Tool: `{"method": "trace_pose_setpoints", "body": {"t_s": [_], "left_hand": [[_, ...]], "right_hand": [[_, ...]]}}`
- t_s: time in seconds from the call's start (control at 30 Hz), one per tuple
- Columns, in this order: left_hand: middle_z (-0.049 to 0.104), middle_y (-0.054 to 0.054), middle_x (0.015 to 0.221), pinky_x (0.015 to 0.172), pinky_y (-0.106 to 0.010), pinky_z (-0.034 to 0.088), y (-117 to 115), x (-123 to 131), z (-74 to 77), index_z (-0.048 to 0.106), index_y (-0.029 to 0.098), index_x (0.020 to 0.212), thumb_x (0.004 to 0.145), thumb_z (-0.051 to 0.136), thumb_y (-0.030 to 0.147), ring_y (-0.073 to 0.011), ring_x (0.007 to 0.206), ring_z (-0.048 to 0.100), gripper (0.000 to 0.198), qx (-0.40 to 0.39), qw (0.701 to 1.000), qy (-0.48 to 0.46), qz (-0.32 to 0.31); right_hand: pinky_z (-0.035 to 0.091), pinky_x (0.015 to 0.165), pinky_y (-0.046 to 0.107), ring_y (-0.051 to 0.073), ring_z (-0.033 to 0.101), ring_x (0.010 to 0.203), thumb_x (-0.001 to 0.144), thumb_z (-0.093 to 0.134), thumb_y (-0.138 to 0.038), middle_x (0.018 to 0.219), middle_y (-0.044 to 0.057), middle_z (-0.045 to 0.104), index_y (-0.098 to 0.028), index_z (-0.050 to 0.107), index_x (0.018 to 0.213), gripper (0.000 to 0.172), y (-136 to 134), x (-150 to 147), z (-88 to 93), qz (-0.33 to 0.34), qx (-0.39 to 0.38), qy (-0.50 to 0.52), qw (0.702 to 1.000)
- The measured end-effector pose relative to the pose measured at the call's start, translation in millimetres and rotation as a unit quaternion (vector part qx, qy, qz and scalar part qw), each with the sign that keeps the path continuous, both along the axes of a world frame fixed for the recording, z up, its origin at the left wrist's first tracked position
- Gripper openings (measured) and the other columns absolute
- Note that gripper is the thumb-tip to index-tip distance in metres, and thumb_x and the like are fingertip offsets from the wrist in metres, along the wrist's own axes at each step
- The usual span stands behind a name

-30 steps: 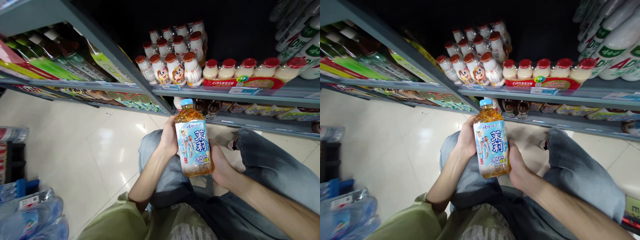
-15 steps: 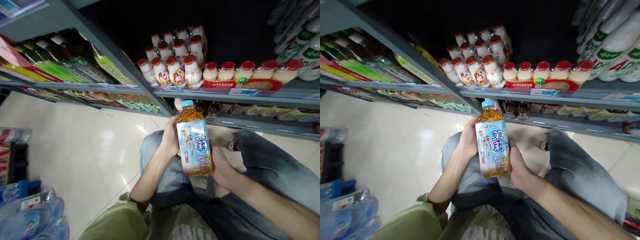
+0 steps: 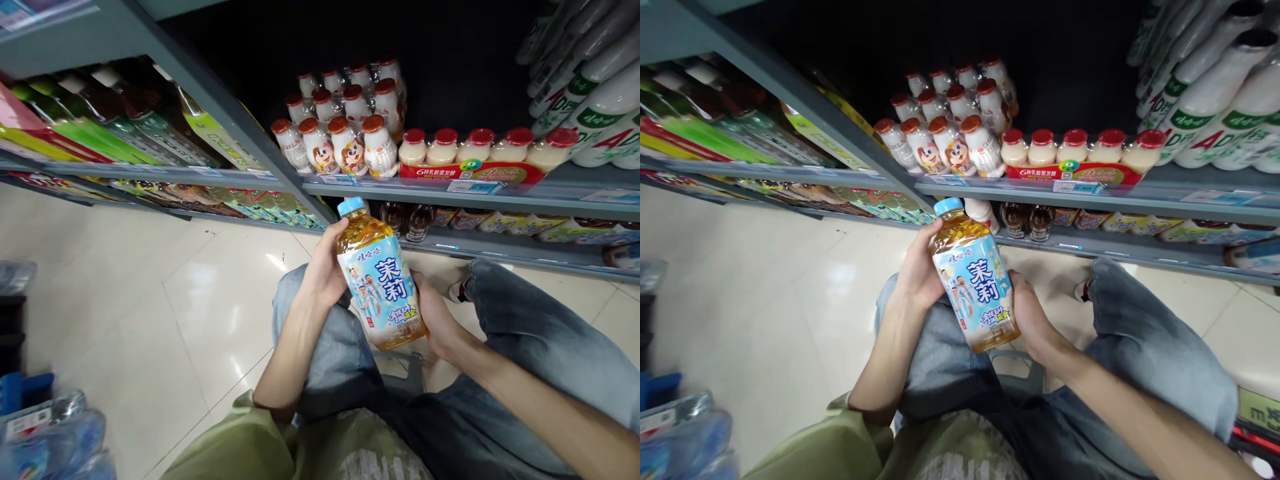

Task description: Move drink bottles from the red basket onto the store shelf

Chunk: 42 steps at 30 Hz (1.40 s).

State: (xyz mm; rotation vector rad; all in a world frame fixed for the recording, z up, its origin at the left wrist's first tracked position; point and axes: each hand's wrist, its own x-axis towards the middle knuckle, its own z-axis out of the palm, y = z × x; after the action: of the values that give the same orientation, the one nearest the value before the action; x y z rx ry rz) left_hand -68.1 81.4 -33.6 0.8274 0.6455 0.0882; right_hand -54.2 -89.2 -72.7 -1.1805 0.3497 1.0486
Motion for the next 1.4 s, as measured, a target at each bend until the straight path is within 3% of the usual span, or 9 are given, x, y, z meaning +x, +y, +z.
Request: {"method": "trace_pose_setpoints", "body": {"t_s": [0.2,0.33,0.47,0.6,0.8,0.93,1.07,1.17,1.4], "left_hand": [[0.079,-0.003,0.094,0.094,-0.034,0.056,8.9,-2.3,-0.4,0.076,0.017,0.091,0.072,0.082,0.035,-0.0202,0.093,0.073,0.027,0.031,0.994,-0.067,0.081],[0.077,-0.003,0.096,0.092,-0.037,0.057,12.1,-14.1,-5.2,0.076,0.021,0.090,0.067,0.083,0.043,-0.0221,0.095,0.072,0.033,0.071,0.980,-0.143,0.118],[0.065,0.001,0.075,0.076,-0.035,0.058,15.0,-21.2,-18.9,0.072,0.030,0.082,0.061,0.082,0.064,-0.0197,0.079,0.066,0.041,0.149,0.917,-0.343,0.142],[0.035,0.004,0.052,0.054,-0.030,0.050,19.9,-19.2,-33.1,0.065,0.032,0.068,0.051,0.081,0.072,-0.0160,0.056,0.049,0.046,0.184,0.858,-0.465,0.119],[0.042,0.002,0.060,0.057,-0.031,0.049,25.3,-18.4,-46.6,0.065,0.030,0.073,0.051,0.077,0.078,-0.0167,0.061,0.049,0.054,0.212,0.876,-0.415,0.125],[0.048,0.001,0.064,0.061,-0.032,0.053,22.5,-21.1,-35.6,0.069,0.030,0.076,0.055,0.075,0.077,-0.0171,0.065,0.053,0.052,0.206,0.882,-0.391,0.161],[0.065,-0.002,0.084,0.081,-0.044,0.060,19.5,-24.9,-23.7,0.077,0.036,0.087,0.058,0.081,0.065,-0.0254,0.086,0.065,0.041,0.252,0.922,-0.290,0.045],[0.071,0.000,0.093,0.090,-0.047,0.060,12.2,-24.4,-22.4,0.078,0.041,0.092,0.059,0.087,0.057,-0.0308,0.101,0.068,0.038,0.351,0.907,-0.226,-0.055],[0.076,-0.001,0.113,0.101,-0.049,0.060,-0.7,-23.2,-22.5,0.079,0.038,0.106,0.068,0.084,0.059,-0.0364,0.121,0.067,0.043,0.369,0.908,-0.178,-0.085]], "right_hand": [[0.056,0.092,0.040,0.027,0.071,0.106,0.094,0.054,-0.058,0.120,0.008,0.075,-0.023,0.063,0.126,0.049,-12.1,-7.3,11.4,0.109,-0.040,-0.296,0.948],[0.057,0.095,0.050,0.034,0.067,0.115,0.076,0.077,-0.042,0.131,0.015,0.067,-0.021,0.048,0.143,0.076,-16.3,-14.7,15.6,0.149,-0.141,-0.557,0.805],[0.062,0.081,0.047,0.034,0.069,0.108,0.072,0.071,-0.024,0.122,0.014,0.068,-0.021,0.049,0.139,0.070,-16.3,-15.6,14.2,0.132,-0.174,-0.716,0.663],[0.064,0.072,0.042,0.032,0.069,0.102,0.070,0.066,-0.019,0.118,0.014,0.068,-0.018,0.049,0.138,0.070,-16.0,-16.6,13.6,0.136,-0.171,-0.772,0.596],[0.063,0.068,0.041,0.032,0.069,0.099,0.069,0.067,-0.020,0.115,0.015,0.068,-0.016,0.049,0.138,0.071,-13.7,-20.3,9.9,0.144,-0.186,-0.762,0.604],[0.062,0.073,0.041,0.033,0.071,0.102,0.070,0.073,-0.030,0.117,0.017,0.070,-0.013,0.047,0.137,0.074,-10.7,-16.7,16.8,0.164,-0.202,-0.757,0.599],[0.059,0.081,0.043,0.034,0.073,0.105,0.075,0.075,-0.052,0.121,0.016,0.072,-0.016,0.044,0.140,0.081,-4.7,3.7,25.4,0.253,-0.187,-0.674,0.669],[0.058,0.082,0.044,0.035,0.074,0.104,0.074,0.074,-0.067,0.118,0.013,0.074,-0.020,0.041,0.139,0.087,-2.3,22.1,23.9,0.284,-0.169,-0.597,0.730],[0.056,0.085,0.047,0.038,0.073,0.105,0.062,0.079,-0.077,0.112,0.011,0.073,-0.021,0.045,0.133,0.096,-9.4,29.2,26.3,0.277,-0.179,-0.530,0.781]]}}
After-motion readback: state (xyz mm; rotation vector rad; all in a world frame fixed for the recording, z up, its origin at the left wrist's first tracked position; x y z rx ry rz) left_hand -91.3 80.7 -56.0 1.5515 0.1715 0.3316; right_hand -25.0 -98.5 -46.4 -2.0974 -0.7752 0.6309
